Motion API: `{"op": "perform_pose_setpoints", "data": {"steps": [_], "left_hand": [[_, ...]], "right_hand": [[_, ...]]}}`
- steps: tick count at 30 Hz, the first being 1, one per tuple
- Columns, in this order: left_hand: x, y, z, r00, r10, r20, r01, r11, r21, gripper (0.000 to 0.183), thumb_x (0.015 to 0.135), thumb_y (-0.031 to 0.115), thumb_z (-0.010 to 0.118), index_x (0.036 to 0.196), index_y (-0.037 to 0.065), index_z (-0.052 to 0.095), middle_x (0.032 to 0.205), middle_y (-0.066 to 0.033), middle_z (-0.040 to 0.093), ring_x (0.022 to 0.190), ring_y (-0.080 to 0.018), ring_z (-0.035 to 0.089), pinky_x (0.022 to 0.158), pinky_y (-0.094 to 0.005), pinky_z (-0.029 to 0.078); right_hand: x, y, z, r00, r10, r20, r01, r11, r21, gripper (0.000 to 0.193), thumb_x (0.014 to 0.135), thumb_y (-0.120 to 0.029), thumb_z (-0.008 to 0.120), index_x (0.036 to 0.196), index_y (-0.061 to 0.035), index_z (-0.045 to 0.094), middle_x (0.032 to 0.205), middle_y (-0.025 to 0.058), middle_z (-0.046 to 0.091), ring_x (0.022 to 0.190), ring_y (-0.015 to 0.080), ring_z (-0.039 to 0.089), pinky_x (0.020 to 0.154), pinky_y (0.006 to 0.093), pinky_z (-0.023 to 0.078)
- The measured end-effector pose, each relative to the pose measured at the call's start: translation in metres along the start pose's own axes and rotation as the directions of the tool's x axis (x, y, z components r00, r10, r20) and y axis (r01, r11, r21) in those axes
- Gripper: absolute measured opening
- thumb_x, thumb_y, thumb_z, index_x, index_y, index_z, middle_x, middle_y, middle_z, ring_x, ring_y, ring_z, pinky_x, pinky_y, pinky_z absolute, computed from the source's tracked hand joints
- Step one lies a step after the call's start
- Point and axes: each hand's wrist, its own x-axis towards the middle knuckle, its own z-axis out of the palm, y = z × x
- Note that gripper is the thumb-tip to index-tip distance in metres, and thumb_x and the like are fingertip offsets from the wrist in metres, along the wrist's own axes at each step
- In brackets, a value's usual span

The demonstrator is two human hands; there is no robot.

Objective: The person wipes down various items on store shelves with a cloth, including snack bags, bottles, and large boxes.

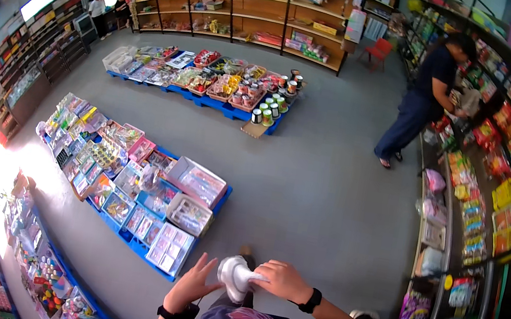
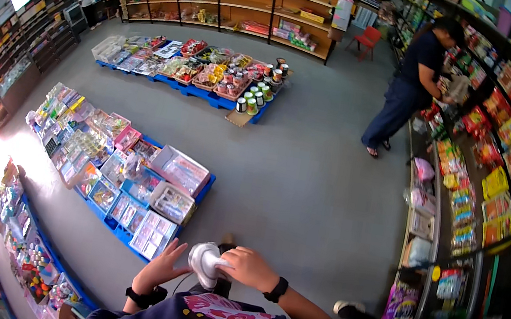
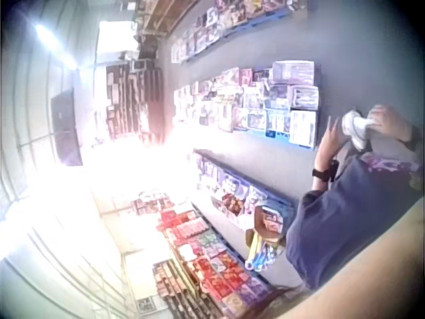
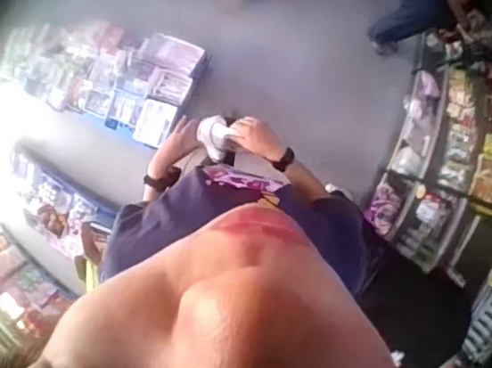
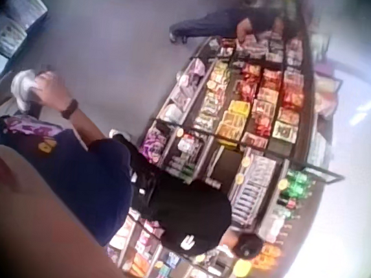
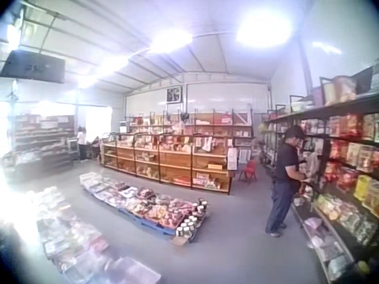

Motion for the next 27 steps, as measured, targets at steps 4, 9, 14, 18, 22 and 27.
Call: {"op": "perform_pose_setpoints", "data": {"steps": [4, 9, 14, 18, 22, 27], "left_hand": [[0.133, -0.011, -0.008, 0.941, 0.33, -0.072, -0.336, 0.938, -0.089, 0.079, 0.074, 0.044, 0.075, 0.132, 0.0, 0.045, 0.137, -0.0283, 0.041, 0.128, -0.0406, 0.042, 0.105, -0.043, 0.036], [0.353, 0.035, -0.027, 0.885, 0.465, -0.012, -0.465, 0.885, 0.0, 0.054, 0.074, 0.015, 0.068, 0.126, 0.012, 0.054, 0.111, -0.0094, 0.064, 0.094, -0.0325, 0.064, 0.077, -0.0408, 0.052], [0.551, 0.143, -0.064, 0.71, 0.704, -0.023, -0.697, 0.707, 0.124, 0.054, 0.071, 0.005, 0.059, 0.124, 0.017, 0.056, 0.106, -0.0077, 0.066, 0.079, -0.0295, 0.066, 0.064, -0.0371, 0.054], [0.716, 0.156, -0.038, 0.806, 0.568, 0.166, -0.59, 0.793, 0.149, 0.04, 0.081, 0.013, 0.056, 0.121, 0.016, 0.057, 0.105, -0.01, 0.067, 0.081, -0.0319, 0.066, 0.065, -0.041, 0.054], [0.864, 0.013, 0.03, 0.975, 0.046, 0.218, -0.098, 0.967, 0.235, 0.027, 0.086, 0.026, 0.054, 0.109, 0.012, 0.062, 0.098, -0.0169, 0.067, 0.091, -0.0362, 0.064, 0.076, -0.0475, 0.051], [0.865, -0.185, 0.019, 0.678, -0.727, 0.11, 0.683, 0.678, 0.272, 0.043, 0.089, 0.032, 0.053, 0.123, 0.005, 0.057, 0.119, -0.0219, 0.06, 0.112, -0.0361, 0.057, 0.098, -0.043, 0.043]], "right_hand": [[0.09, 0.093, -0.019, 0.995, -0.009, 0.098, 0.021, 0.993, -0.115, 0.024, 0.083, -0.025, 0.066, 0.097, -0.0064, 0.063, 0.089, 0.0088, 0.065, 0.082, 0.0278, 0.062, 0.074, 0.0387, 0.049], [0.165, 0.189, -0.126, 0.988, 0.097, -0.119, -0.094, 0.995, 0.029, 0.027, 0.082, -0.018, 0.067, 0.107, -0.0068, 0.062, 0.095, 0.0115, 0.066, 0.086, 0.0308, 0.063, 0.076, 0.0395, 0.05], [0.139, 0.31, -0.226, 0.6, 0.525, -0.603, -0.62, 0.782, 0.063, 0.026, 0.087, -0.011, 0.06, 0.112, -0.0048, 0.06, 0.097, 0.0157, 0.065, 0.084, 0.0302, 0.063, 0.074, 0.0369, 0.05], [0.089, 0.417, -0.25, 0.22, 0.683, -0.697, -0.823, 0.514, 0.244, 0.027, 0.089, -0.011, 0.056, 0.114, -0.0034, 0.06, 0.102, 0.0169, 0.065, 0.088, 0.0328, 0.062, 0.077, 0.0384, 0.049], [0.101, 0.545, -0.271, 0.216, 0.832, -0.512, -0.961, 0.274, 0.039, 0.032, 0.089, -0.011, 0.054, 0.121, -0.0036, 0.055, 0.11, 0.0182, 0.062, 0.098, 0.037, 0.06, 0.082, 0.0411, 0.049], [0.274, 0.686, -0.373, 0.614, 0.642, -0.459, -0.75, 0.656, -0.086, 0.042, 0.089, -0.014, 0.056, 0.129, -0.0053, 0.046, 0.121, 0.018, 0.055, 0.102, 0.0382, 0.057, 0.083, 0.0422, 0.049]]}}
